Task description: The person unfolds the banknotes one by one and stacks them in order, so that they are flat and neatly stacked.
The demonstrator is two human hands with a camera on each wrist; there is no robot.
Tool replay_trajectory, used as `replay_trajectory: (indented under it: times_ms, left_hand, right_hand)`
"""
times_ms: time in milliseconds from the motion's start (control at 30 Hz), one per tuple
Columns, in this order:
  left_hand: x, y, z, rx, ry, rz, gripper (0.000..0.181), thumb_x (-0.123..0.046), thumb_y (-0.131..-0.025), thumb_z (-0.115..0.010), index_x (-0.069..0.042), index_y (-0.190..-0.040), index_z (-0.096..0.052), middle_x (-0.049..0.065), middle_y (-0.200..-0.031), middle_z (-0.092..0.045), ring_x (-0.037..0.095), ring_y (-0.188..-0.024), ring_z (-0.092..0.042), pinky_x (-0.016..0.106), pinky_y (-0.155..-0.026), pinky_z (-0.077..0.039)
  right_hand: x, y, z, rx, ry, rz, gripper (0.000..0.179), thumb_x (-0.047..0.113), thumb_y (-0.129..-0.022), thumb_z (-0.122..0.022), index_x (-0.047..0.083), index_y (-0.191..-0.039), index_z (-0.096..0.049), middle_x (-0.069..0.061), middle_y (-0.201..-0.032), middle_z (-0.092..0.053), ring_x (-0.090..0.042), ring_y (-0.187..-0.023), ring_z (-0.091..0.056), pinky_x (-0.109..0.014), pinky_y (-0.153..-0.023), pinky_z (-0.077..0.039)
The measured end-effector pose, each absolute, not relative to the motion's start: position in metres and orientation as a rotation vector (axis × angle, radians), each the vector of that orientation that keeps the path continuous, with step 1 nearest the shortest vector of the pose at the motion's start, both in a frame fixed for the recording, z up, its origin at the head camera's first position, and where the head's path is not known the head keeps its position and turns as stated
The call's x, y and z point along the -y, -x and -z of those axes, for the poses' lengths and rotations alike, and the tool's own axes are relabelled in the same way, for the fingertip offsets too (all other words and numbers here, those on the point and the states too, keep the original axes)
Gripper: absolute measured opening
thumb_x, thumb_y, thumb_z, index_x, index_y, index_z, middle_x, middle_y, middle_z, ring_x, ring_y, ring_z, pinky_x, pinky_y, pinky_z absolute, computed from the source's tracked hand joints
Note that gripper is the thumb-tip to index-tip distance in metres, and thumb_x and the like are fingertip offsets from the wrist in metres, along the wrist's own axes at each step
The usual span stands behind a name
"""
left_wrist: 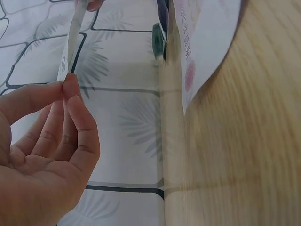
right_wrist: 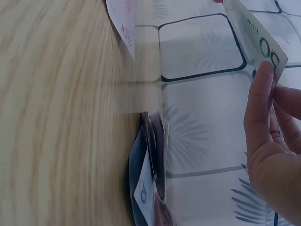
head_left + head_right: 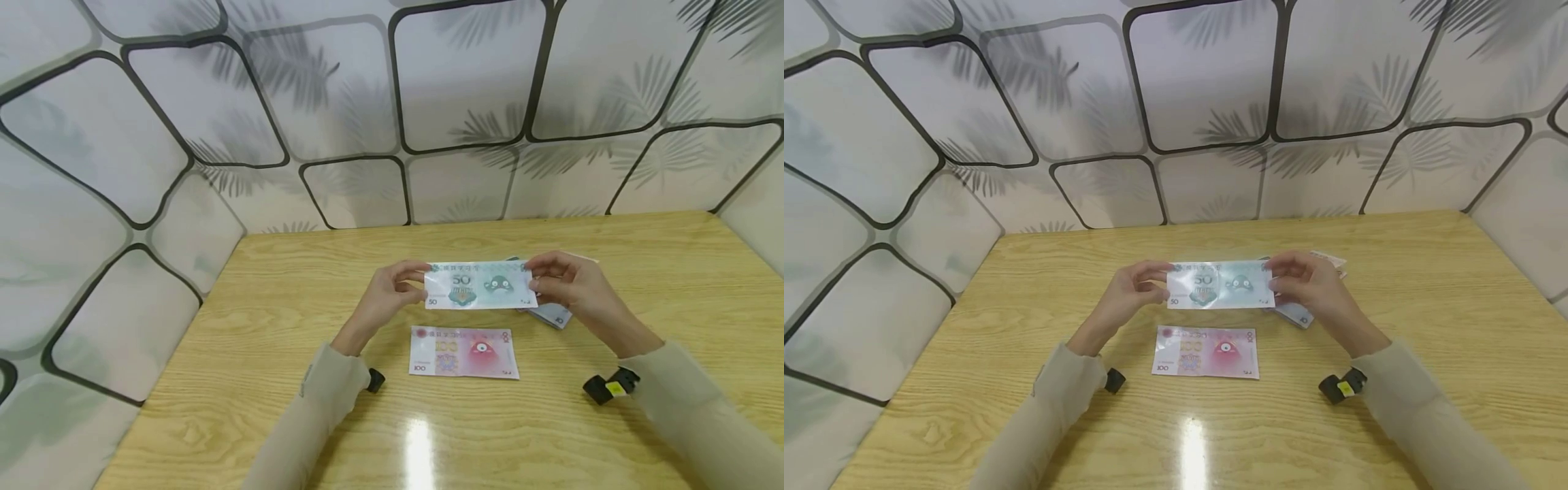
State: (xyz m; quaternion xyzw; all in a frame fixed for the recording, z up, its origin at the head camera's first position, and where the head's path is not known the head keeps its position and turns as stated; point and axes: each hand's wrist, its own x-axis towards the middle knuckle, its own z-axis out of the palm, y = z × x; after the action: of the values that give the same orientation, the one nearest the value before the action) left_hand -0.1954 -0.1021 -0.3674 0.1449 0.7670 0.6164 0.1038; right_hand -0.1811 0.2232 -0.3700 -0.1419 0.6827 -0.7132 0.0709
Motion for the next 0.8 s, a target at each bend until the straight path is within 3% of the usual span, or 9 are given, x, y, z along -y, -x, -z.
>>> replay_trajectory:
  times_ms: [233, 400, 800]
  left_hand:
    - [0.104, 0.190, 0.369, -2.308, -0.436, -1.776, 0.043, 0.007, -0.092, -0.067, -0.001, -0.134, -0.062, 0.016, -0.121, -0.065, 0.019, -0.087, -0.067, 0.046, -0.088, -0.058]
    - [0.104, 0.186, 0.369, -2.330, -0.454, -1.758, 0.042, 0.007, -0.091, -0.068, -0.001, -0.132, -0.063, 0.017, -0.120, -0.065, 0.019, -0.086, -0.067, 0.035, -0.083, -0.059]
    - [0.109, 0.179, 0.372, -2.364, -0.471, -1.716, 0.042, 0.008, -0.091, -0.068, 0.000, -0.133, -0.063, 0.017, -0.119, -0.065, 0.020, -0.087, -0.068, 0.041, -0.084, -0.060]
  right_hand:
    - [-0.222, 0.176, 0.372, -1.913, 0.481, 2.209, 0.026, -0.012, -0.097, -0.060, 0.007, -0.111, -0.069, -0.004, -0.101, -0.069, -0.017, -0.085, -0.068, -0.028, -0.072, -0.061]
    - [-0.221, 0.176, 0.372, -1.774, 0.383, 2.264, 0.029, -0.014, -0.096, -0.059, 0.010, -0.106, -0.071, -0.004, -0.098, -0.070, -0.016, -0.085, -0.069, -0.027, -0.071, -0.061]
    - [-0.219, 0.170, 0.376, -1.959, 0.505, 2.131, 0.027, -0.013, -0.095, -0.060, 0.009, -0.108, -0.070, -0.004, -0.101, -0.068, -0.015, -0.084, -0.068, -0.027, -0.067, -0.061]
